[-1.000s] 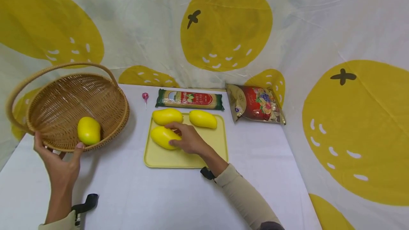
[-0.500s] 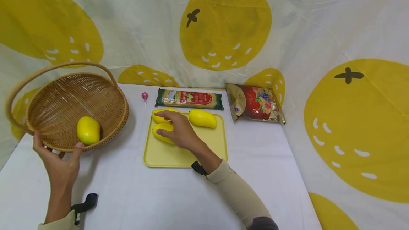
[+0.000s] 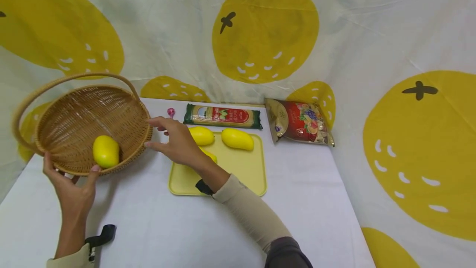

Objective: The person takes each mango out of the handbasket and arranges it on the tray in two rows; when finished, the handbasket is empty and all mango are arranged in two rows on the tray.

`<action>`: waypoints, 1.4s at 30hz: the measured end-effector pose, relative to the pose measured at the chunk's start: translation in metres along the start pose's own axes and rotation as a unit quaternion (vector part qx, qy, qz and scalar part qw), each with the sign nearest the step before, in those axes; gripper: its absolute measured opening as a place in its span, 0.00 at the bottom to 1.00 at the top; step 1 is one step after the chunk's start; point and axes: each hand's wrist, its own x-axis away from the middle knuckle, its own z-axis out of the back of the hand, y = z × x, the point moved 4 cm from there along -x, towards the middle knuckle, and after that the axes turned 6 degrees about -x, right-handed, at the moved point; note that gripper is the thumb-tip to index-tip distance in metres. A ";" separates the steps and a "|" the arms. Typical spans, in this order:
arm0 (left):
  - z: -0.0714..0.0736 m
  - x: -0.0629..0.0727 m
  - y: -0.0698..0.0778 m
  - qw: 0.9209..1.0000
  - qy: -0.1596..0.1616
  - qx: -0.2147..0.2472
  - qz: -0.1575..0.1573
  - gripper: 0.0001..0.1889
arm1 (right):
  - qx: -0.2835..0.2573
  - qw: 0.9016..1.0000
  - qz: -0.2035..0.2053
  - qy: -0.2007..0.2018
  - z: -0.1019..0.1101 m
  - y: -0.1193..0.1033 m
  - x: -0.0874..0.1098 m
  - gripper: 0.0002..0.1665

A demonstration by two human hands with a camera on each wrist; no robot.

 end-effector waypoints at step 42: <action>0.000 -0.001 0.002 1.000 -0.001 0.005 0.004 0.57 | 0.218 0.957 -0.101 -0.165 -0.134 -0.013 -0.109 0.50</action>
